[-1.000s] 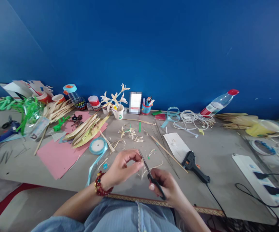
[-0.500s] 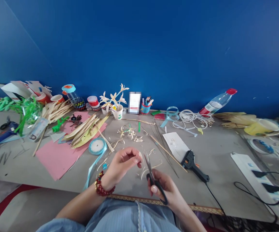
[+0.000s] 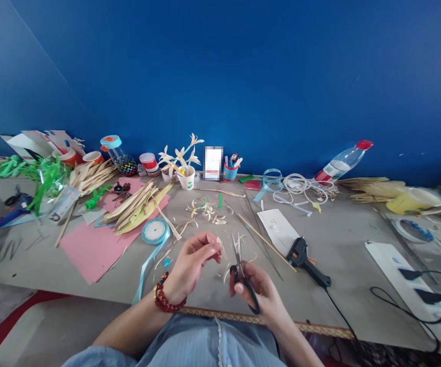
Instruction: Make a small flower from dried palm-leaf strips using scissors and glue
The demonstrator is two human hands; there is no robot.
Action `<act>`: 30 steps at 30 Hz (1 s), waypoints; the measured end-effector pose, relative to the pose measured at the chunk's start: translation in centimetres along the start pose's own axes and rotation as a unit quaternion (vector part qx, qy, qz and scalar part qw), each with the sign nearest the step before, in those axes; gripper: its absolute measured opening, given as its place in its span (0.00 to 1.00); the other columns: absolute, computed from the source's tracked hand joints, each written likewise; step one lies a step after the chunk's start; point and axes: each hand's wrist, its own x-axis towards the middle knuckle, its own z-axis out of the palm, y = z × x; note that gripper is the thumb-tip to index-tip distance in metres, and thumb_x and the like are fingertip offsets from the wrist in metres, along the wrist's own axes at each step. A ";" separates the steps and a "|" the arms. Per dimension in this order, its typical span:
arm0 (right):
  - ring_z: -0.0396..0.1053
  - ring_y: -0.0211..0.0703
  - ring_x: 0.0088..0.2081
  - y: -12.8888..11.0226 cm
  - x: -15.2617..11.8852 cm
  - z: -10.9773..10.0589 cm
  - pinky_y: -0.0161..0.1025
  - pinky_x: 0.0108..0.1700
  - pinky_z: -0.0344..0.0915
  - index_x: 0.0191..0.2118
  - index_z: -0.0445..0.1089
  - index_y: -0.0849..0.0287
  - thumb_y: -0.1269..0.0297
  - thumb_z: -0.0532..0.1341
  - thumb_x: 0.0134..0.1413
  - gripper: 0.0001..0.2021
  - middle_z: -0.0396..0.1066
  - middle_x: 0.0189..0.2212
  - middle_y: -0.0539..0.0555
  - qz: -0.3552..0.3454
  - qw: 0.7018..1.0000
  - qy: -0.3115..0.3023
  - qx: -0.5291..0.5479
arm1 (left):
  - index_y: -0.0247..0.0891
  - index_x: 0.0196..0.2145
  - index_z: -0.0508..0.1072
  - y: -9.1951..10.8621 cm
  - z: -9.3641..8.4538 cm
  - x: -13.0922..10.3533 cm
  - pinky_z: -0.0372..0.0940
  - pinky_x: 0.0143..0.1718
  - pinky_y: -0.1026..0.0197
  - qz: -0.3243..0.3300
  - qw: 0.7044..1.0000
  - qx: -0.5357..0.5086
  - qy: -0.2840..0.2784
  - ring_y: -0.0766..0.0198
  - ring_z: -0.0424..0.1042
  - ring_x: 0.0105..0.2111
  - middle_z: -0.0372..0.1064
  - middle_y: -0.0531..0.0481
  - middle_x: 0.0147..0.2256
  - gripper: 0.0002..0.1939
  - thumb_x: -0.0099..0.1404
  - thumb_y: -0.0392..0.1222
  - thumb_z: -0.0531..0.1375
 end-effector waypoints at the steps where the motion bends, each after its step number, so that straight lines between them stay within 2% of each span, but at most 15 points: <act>1: 0.65 0.41 0.28 0.1 0.0 0.1 0.35 0.31 0.59 0.31 0.67 0.60 0.40 0.66 0.47 0.24 0.69 0.25 0.53 0.000 1.000 -0.007 0.000 | 0.35 0.26 0.71 0.0 0.0 0.0 0.62 0.31 0.65 0.006 1.000 -0.006 0.003 0.69 0.68 0.26 0.67 0.53 0.27 0.07 0.58 0.37 0.65; 6: 0.64 0.41 0.28 0.6 -0.5 1.0 0.34 0.30 0.58 0.31 0.67 0.61 0.39 0.64 0.49 0.25 0.68 0.25 0.53 -0.011 1.000 -0.016 0.002 | 0.35 0.28 0.72 -0.7 0.0 0.1 0.64 0.36 0.64 0.031 0.999 -0.037 0.010 0.68 0.69 0.29 0.70 0.51 0.30 0.05 0.62 0.36 0.64; 12: 0.64 0.40 0.27 0.4 -0.3 2.2 0.35 0.31 0.60 0.33 0.67 0.60 0.39 0.63 0.49 0.25 0.67 0.25 0.51 -0.012 0.999 0.001 0.031 | 0.35 0.29 0.72 -1.5 0.8 0.2 0.64 0.37 0.63 0.078 0.994 -0.069 0.027 0.67 0.69 0.32 0.70 0.50 0.32 0.06 0.65 0.37 0.61; 19: 0.64 0.40 0.27 0.3 0.1 2.5 0.34 0.30 0.60 0.31 0.66 0.60 0.40 0.64 0.50 0.24 0.66 0.24 0.51 -0.031 0.999 0.019 0.032 | 0.37 0.29 0.71 -1.9 1.4 -0.2 0.64 0.37 0.64 0.080 0.991 -0.091 0.055 0.68 0.68 0.31 0.69 0.52 0.33 0.06 0.64 0.37 0.62; 30: 0.63 0.38 0.25 0.4 0.5 2.5 0.34 0.29 0.58 0.28 0.63 0.59 0.40 0.66 0.46 0.25 0.65 0.22 0.49 -0.015 0.999 0.036 0.021 | 0.37 0.29 0.71 -1.9 1.3 -0.1 0.64 0.36 0.66 0.069 0.991 -0.084 0.078 0.69 0.69 0.30 0.70 0.52 0.34 0.07 0.63 0.39 0.63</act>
